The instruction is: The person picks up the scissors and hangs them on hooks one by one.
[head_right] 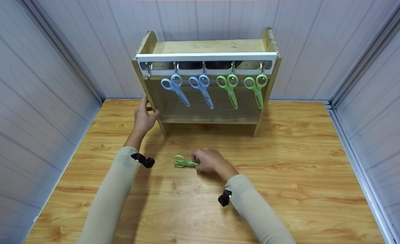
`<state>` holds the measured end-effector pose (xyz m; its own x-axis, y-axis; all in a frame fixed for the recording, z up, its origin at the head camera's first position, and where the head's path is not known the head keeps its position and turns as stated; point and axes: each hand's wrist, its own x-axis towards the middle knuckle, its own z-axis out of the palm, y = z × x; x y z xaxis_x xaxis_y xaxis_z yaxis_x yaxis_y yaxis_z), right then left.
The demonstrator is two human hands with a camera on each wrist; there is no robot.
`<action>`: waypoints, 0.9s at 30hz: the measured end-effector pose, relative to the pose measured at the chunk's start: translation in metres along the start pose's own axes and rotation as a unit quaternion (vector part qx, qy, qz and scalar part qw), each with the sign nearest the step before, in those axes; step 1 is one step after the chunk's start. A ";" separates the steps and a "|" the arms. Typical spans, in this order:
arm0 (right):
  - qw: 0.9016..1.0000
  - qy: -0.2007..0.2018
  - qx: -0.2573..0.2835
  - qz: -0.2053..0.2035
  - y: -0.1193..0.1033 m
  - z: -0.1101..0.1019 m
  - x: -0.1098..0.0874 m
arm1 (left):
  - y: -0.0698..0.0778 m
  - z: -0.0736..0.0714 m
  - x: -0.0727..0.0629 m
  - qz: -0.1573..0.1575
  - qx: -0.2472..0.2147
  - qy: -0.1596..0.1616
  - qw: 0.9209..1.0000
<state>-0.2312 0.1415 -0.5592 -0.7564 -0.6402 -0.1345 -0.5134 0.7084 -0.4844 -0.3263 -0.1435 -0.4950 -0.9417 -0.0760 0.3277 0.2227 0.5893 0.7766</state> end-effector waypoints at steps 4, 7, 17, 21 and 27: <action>1.000 0.008 0.008 -0.001 0.001 -0.002 -0.002 | 0.000 0.000 0.000 0.000 0.002 0.001 1.000; 1.000 0.011 0.021 0.003 0.000 -0.003 -0.004 | 0.001 0.000 -0.001 -0.002 0.000 0.000 1.000; 0.999 0.002 0.027 0.022 -0.003 -0.012 -0.002 | 0.001 -0.002 -0.002 -0.008 -0.012 -0.009 1.000; 0.999 0.002 0.040 0.023 -0.004 -0.016 -0.002 | 0.001 -0.001 -0.002 -0.009 -0.014 -0.007 1.000; 0.999 0.013 0.041 0.017 -0.004 -0.021 -0.001 | 0.001 0.000 -0.001 -0.008 -0.012 -0.003 1.000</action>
<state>-0.2373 0.1456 -0.5387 -0.7834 -0.6079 -0.1293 -0.4539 0.7017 -0.5491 -0.3250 -0.1431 -0.4947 -0.9464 -0.0810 0.3126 0.2137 0.5686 0.7943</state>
